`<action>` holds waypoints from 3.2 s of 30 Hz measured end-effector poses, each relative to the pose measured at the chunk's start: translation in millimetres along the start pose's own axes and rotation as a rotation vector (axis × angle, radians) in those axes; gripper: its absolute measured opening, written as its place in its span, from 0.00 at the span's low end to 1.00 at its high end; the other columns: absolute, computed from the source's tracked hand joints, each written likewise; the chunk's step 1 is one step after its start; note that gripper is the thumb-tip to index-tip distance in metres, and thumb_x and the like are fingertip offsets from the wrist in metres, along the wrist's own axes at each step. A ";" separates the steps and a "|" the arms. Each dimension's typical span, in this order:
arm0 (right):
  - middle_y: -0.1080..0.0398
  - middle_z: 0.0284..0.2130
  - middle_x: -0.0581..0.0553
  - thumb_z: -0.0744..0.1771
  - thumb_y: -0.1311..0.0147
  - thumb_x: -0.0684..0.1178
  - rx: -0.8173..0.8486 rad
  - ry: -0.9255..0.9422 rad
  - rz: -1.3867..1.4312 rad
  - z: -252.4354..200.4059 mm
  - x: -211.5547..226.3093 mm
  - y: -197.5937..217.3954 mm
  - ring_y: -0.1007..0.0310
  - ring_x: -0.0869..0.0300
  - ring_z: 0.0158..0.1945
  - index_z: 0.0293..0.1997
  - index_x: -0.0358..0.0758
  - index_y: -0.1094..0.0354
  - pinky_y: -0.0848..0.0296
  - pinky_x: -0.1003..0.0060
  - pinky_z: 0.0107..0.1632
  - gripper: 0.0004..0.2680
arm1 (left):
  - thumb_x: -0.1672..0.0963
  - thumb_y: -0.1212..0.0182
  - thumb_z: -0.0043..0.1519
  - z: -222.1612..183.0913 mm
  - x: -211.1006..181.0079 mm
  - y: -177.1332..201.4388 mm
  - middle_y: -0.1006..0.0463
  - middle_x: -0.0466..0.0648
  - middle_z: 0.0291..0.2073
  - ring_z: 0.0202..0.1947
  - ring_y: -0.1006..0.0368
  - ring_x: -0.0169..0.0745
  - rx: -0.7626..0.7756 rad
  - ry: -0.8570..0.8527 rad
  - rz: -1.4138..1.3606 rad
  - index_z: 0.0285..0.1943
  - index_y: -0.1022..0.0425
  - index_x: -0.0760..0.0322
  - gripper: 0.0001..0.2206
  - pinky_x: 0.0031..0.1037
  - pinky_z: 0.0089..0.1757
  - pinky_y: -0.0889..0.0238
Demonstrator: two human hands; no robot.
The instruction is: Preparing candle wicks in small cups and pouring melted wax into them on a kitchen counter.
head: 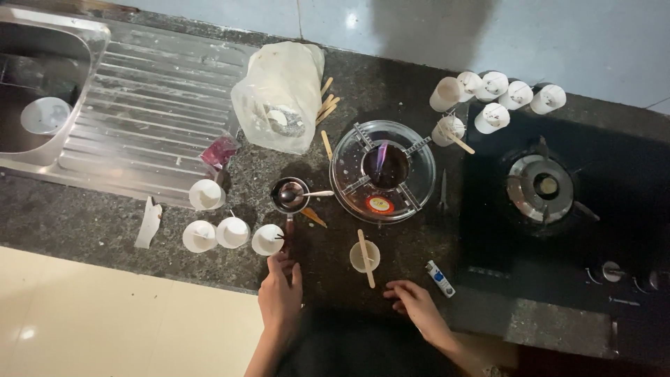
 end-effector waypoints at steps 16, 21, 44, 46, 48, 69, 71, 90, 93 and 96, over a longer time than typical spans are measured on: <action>0.19 0.47 0.42 0.72 0.54 0.48 0.001 0.055 -0.044 0.2 -6.8 8.3 0.24 0.58 0.40 0.57 0.39 0.25 0.25 0.65 0.45 0.12 | 0.47 0.44 0.67 87.9 -3.6 84.1 0.25 0.58 0.20 0.20 0.30 0.67 -0.450 -0.378 0.293 0.38 0.25 0.55 0.13 0.51 0.24 0.38; 0.20 0.48 0.43 0.72 0.57 0.47 -0.033 0.039 -0.105 7.3 -17.7 17.0 0.25 0.59 0.41 0.57 0.41 0.26 0.27 0.65 0.46 0.12 | 0.53 0.46 0.70 225.1 -60.9 154.7 0.27 0.63 0.55 0.54 0.31 0.66 -0.297 -0.305 0.292 0.62 0.33 0.70 0.18 0.53 0.51 0.35; 0.15 0.42 0.48 0.67 0.47 0.50 0.007 0.335 -0.270 -122.7 87.1 36.4 0.15 0.63 0.45 0.51 0.47 0.20 0.18 0.67 0.51 0.11 | 0.52 0.36 0.56 -9.2 -90.3 96.5 0.20 0.48 0.37 0.31 0.23 0.37 -0.003 -0.113 -0.384 0.55 0.35 0.63 0.21 0.27 0.33 0.25; 0.13 0.39 0.48 0.65 0.45 0.54 0.076 0.576 -0.266 -151.1 112.8 23.5 0.12 0.63 0.42 0.48 0.46 0.17 0.16 0.67 0.48 0.12 | 0.54 0.28 0.51 -45.7 -113.6 72.5 0.11 0.44 0.27 0.22 0.15 0.34 0.111 -0.279 -0.551 0.50 0.37 0.58 0.23 0.25 0.28 0.22; 0.19 0.29 0.47 0.64 0.40 0.44 0.010 1.034 -0.212 -210.7 161.5 11.9 0.20 0.63 0.31 0.42 0.43 0.18 0.20 0.67 0.37 0.06 | 0.54 0.27 0.48 -76.4 -152.9 52.9 0.14 0.41 0.24 0.20 0.24 0.29 0.341 -0.243 -0.527 0.40 0.26 0.56 0.15 0.23 0.27 0.30; 0.29 0.47 0.51 0.59 0.30 0.50 -0.770 1.375 -0.546 -266.2 167.3 5.8 0.33 0.56 0.47 0.34 0.54 0.18 0.28 0.63 0.50 0.05 | 0.44 0.27 0.51 -107.5 -161.0 39.8 0.15 0.35 0.35 0.35 0.25 0.45 0.160 -0.480 -0.175 0.51 0.29 0.51 0.24 0.31 0.40 0.30; 0.28 0.47 0.52 0.60 0.31 0.51 -0.768 1.377 -0.533 -262.5 165.7 5.4 0.33 0.57 0.47 0.31 0.54 0.19 0.29 0.63 0.50 0.03 | 0.45 0.28 0.52 -109.8 -162.3 42.4 0.15 0.36 0.35 0.32 0.25 0.45 0.123 -0.512 -0.169 0.50 0.30 0.53 0.23 0.30 0.41 0.33; 0.32 0.39 0.46 0.64 0.44 0.50 -0.416 1.209 -0.199 -236.6 155.3 7.1 0.29 0.61 0.45 0.29 0.40 0.25 0.28 0.65 0.49 0.07 | 0.43 0.26 0.50 -109.8 -168.1 47.8 0.14 0.35 0.30 0.30 0.24 0.43 0.166 -0.445 -0.197 0.47 0.32 0.53 0.25 0.28 0.46 0.39; 0.33 0.41 0.45 0.64 0.44 0.52 -0.461 1.203 -0.181 -236.8 151.6 10.9 0.30 0.64 0.38 0.27 0.43 0.26 0.29 0.67 0.47 0.07 | 0.41 0.26 0.47 -107.7 -155.4 37.4 0.18 0.38 0.35 0.38 0.28 0.44 0.289 -0.277 -0.192 0.47 0.31 0.50 0.27 0.31 0.43 0.33; 0.34 0.41 0.41 0.64 0.45 0.44 -0.421 1.209 -0.057 -242.6 153.7 10.3 0.29 0.61 0.38 0.31 0.38 0.29 0.26 0.65 0.43 0.03 | 0.43 0.26 0.47 -107.7 -155.8 40.6 0.23 0.37 0.26 0.29 0.29 0.40 0.302 -0.270 -0.254 0.41 0.32 0.50 0.23 0.30 0.37 0.35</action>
Point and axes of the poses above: each hand's wrist, its own z-axis towards the middle knuckle, its own y-axis out of the back of the hand, x = y × z, the point moved 9 cm from there along z, towards the middle knuckle
